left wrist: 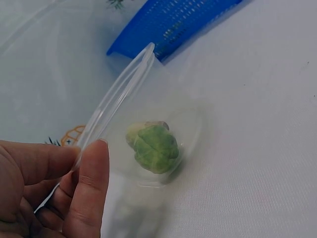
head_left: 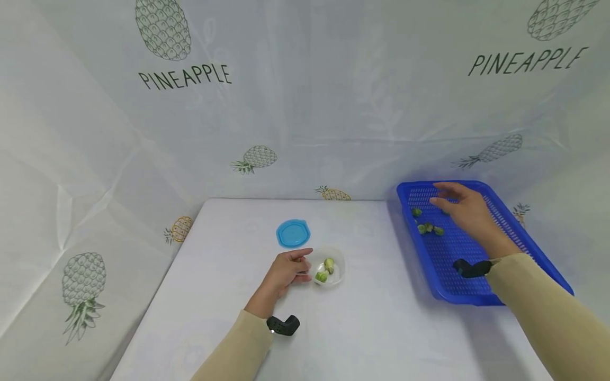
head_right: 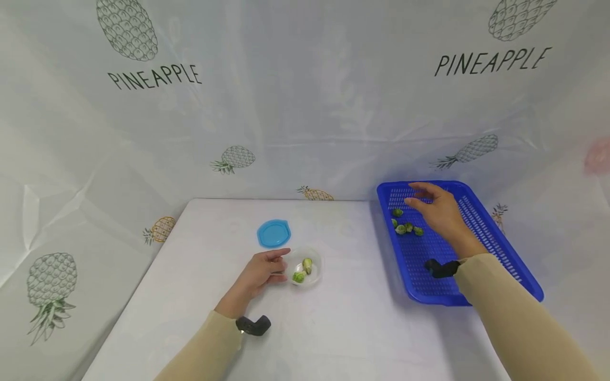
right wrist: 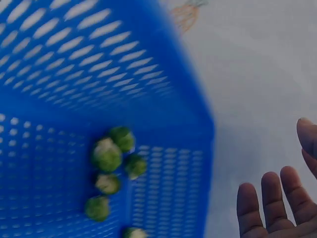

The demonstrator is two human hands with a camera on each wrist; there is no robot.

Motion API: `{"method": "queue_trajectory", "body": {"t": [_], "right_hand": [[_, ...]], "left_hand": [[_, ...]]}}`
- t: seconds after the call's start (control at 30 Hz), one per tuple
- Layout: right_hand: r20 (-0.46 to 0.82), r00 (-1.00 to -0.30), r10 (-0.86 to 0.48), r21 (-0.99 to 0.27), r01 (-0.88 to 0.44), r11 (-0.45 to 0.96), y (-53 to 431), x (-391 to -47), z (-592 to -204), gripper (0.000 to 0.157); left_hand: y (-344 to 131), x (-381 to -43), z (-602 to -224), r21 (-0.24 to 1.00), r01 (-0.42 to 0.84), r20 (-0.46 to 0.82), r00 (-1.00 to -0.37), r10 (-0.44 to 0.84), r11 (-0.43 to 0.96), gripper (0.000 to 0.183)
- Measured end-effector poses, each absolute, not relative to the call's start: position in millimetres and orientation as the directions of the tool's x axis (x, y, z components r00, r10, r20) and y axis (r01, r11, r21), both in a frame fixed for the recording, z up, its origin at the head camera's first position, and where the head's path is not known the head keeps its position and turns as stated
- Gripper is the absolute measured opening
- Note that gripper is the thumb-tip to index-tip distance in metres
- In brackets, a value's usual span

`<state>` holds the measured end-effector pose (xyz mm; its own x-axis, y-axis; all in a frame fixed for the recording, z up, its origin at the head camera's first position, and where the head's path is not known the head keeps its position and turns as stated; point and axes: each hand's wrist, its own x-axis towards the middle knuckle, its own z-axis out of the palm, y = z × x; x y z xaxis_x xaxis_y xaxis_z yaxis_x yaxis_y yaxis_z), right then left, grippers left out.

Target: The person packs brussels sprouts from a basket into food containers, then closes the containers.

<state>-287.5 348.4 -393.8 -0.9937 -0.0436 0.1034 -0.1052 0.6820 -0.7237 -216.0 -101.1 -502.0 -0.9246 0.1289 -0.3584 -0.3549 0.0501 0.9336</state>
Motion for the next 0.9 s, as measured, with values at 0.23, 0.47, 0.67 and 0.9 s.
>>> {"method": "queue_trajectory", "body": {"t": [0.23, 0.47, 0.67, 0.9], "right_hand": [[0.014, -0.996, -0.090, -0.732, -0.072, 0.678, 366.2, -299.5, -417.2, 0.074], [-0.013, -0.997, -0.079, -0.768, -0.040, 0.639, 385.5, -311.4, -435.5, 0.079], [-0.062, -0.993, -0.102, -0.756, -0.020, 0.654, 396.0, -314.2, -442.1, 0.079], [-0.117, -0.985, -0.129, -0.751, 0.003, 0.660, 404.6, -316.3, -451.4, 0.081]], "left_hand": [[-101.4, -215.1, -502.2, 0.934, -0.353, -0.357, -0.926, 0.126, 0.051, 0.045], [-102.1, -216.4, -502.8, 0.932, -0.359, -0.362, -0.925, 0.118, 0.050, 0.045], [-102.4, -215.9, -502.6, 0.933, -0.356, -0.360, -0.926, 0.118, 0.052, 0.045], [-102.8, -214.8, -502.7, 0.936, -0.348, -0.353, -0.928, 0.122, 0.057, 0.044]]}}
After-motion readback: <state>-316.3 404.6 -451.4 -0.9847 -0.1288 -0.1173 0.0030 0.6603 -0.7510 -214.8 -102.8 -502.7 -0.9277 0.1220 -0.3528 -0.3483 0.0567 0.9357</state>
